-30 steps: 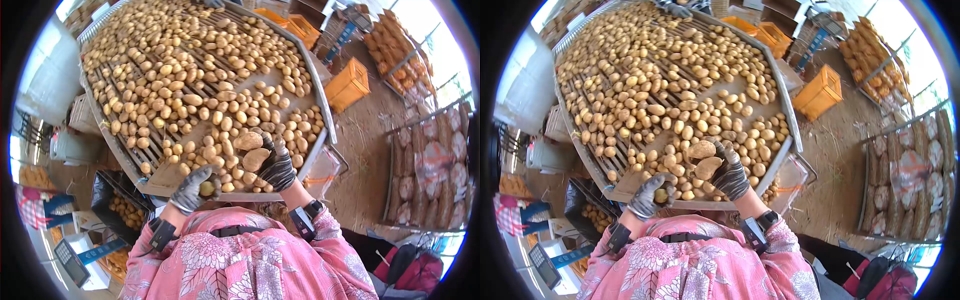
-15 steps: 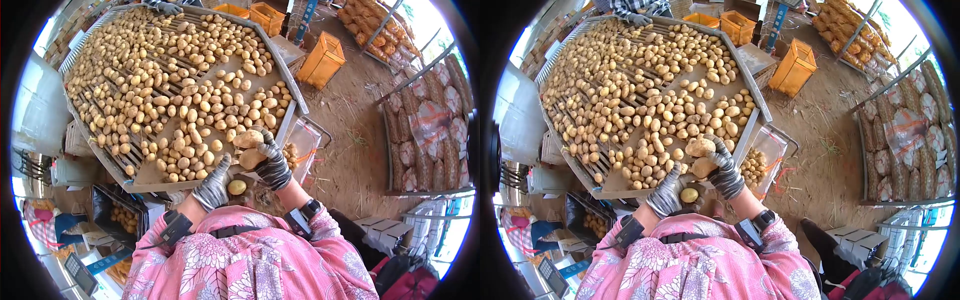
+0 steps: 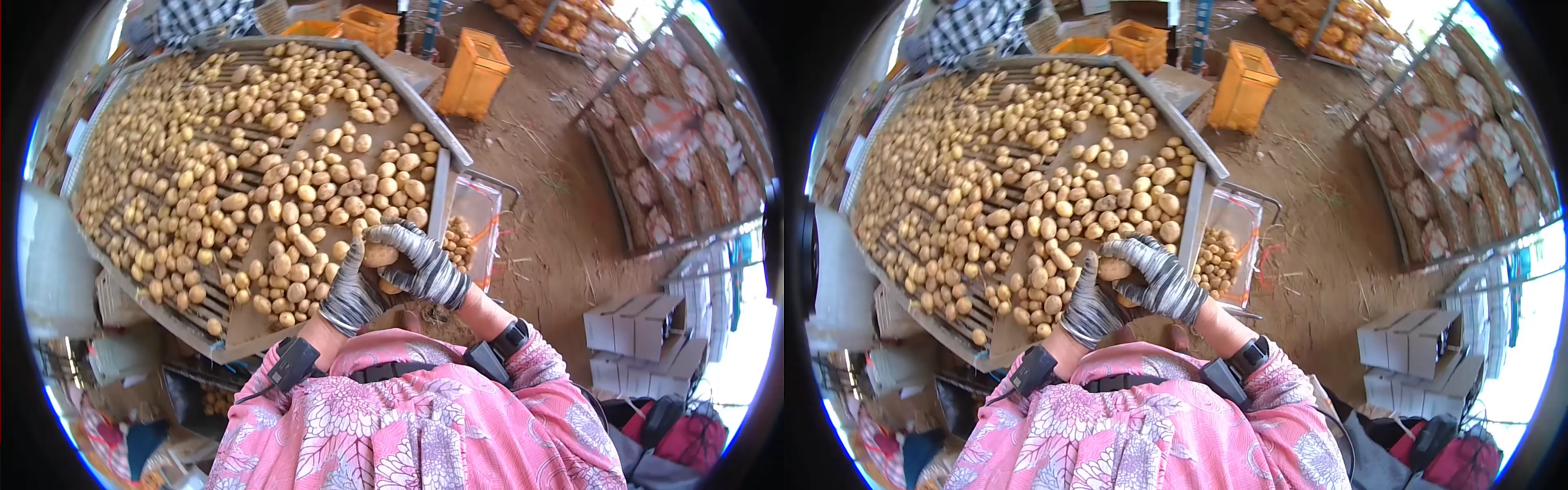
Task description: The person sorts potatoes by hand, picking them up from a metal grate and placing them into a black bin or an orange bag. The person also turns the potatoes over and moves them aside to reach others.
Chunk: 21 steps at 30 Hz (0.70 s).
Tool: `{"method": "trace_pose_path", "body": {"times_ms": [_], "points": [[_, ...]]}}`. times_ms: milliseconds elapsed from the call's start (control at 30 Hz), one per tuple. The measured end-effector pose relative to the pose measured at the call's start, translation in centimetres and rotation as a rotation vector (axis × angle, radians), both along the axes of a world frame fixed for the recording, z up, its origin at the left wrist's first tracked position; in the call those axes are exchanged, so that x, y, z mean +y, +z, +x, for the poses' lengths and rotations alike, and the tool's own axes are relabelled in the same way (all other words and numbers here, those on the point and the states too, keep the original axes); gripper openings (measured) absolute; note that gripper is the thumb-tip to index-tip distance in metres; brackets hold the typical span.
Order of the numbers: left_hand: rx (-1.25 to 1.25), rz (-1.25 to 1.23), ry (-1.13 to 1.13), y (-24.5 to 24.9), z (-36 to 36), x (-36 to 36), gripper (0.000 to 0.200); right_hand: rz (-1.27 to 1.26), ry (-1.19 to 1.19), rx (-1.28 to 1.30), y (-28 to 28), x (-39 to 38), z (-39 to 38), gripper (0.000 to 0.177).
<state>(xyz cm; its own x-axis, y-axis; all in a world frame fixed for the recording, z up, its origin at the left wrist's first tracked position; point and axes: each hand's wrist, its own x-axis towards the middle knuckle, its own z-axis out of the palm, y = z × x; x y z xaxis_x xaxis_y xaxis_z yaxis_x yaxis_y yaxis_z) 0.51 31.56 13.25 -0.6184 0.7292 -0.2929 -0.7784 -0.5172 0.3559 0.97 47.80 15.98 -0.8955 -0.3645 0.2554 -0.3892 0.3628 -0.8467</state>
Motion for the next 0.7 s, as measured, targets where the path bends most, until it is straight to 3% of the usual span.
{"method": "trace_pose_path", "body": {"times_ms": [100,167,233,300,433,500,567,633,700], "points": [[0.01,0.071,-0.021,-0.6,-0.4,1.4,0.08,0.069,-0.138,0.157,1.0,0.6,0.7,0.064],[-0.107,0.098,-0.053,-0.3,-0.5,2.1,0.076,-0.276,-0.23,-0.069,0.1,1.6,2.4,0.066],[-0.115,0.08,-0.123,0.3,-0.8,3.4,0.076,-0.326,-0.296,-0.066,-0.1,2.6,3.5,0.065],[-0.127,0.097,-0.16,0.2,-0.6,5.1,0.076,-0.002,-0.339,0.062,-0.3,4.0,4.4,0.064],[-0.212,0.09,-0.225,-0.6,0.1,8.1,0.075,0.001,-0.43,0.008,0.1,6.4,6.4,0.061],[-0.175,0.072,-0.277,0.3,0.2,9.3,0.072,-0.308,-0.569,-0.021,0.0,6.9,7.8,0.06],[-0.033,0.026,-0.273,1.3,0.2,10.9,0.07,-1.029,-0.751,-0.283,-3.3,8.2,8.3,0.053],[0.17,-0.033,-0.301,0.8,0.3,12.3,0.069,-1.706,-0.519,-0.573,-5.1,9.8,9.8,0.05],[0.716,-0.219,-0.202,0.2,1.3,14.2,0.067,-1.923,-0.251,-0.6,-5.9,9.4,10.5,0.052]]}}
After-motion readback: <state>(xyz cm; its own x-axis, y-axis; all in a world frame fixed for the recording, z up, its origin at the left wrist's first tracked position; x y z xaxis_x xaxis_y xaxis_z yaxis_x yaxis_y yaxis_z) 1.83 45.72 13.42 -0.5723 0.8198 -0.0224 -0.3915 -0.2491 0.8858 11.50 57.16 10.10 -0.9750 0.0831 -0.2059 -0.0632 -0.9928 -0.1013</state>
